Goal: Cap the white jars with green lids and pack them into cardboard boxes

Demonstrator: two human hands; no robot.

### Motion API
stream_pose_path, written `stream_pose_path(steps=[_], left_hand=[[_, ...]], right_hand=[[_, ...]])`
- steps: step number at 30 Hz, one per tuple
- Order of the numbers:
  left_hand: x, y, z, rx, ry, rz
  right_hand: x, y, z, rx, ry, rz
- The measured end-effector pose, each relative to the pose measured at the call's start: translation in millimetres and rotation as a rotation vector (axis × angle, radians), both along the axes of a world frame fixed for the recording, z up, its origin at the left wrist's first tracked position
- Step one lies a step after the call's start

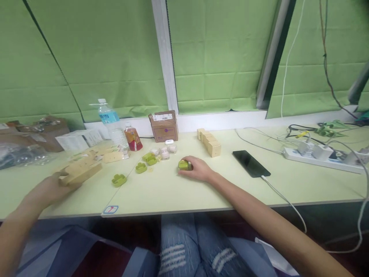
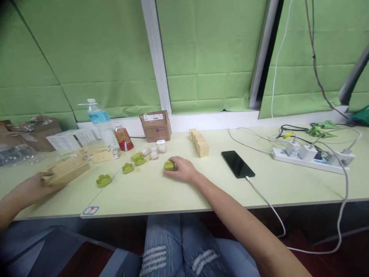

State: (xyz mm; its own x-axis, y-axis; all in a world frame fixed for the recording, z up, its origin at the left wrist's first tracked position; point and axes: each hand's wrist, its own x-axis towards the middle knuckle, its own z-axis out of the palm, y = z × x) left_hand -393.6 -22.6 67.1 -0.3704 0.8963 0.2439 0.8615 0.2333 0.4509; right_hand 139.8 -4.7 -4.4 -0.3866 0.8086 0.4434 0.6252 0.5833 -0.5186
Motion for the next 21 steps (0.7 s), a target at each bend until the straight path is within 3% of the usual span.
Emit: stream_pose_path(steps=[4, 8, 10, 14, 18, 21], left_hand=[[0, -14, -2.1, -0.207, 0.197, 0.050], [43, -28, 19.0, -0.141, 0.147, 0.150], [88, -39, 30.7, -0.012, 0.096, 0.212], [213, -59, 32.7, 0.288, -0.010, -0.081], [333, -53, 0.8, 0.364, -0.022, -0.346], [386, -38, -27.0, 0.460, -0.027, -0.431]], right_hand=[[0, 1, -0.6, 0.003, -0.006, 0.000], [-2, 2, -2.5, 0.005, -0.027, -0.053], [-2, 2, -2.4, -0.008, -0.050, -0.126], [2, -1, 4.0, 0.074, -0.038, -0.266], [11, -7, 16.9, 0.321, 0.284, -0.222], [10, -11, 24.0, 0.184, 0.601, -0.094]])
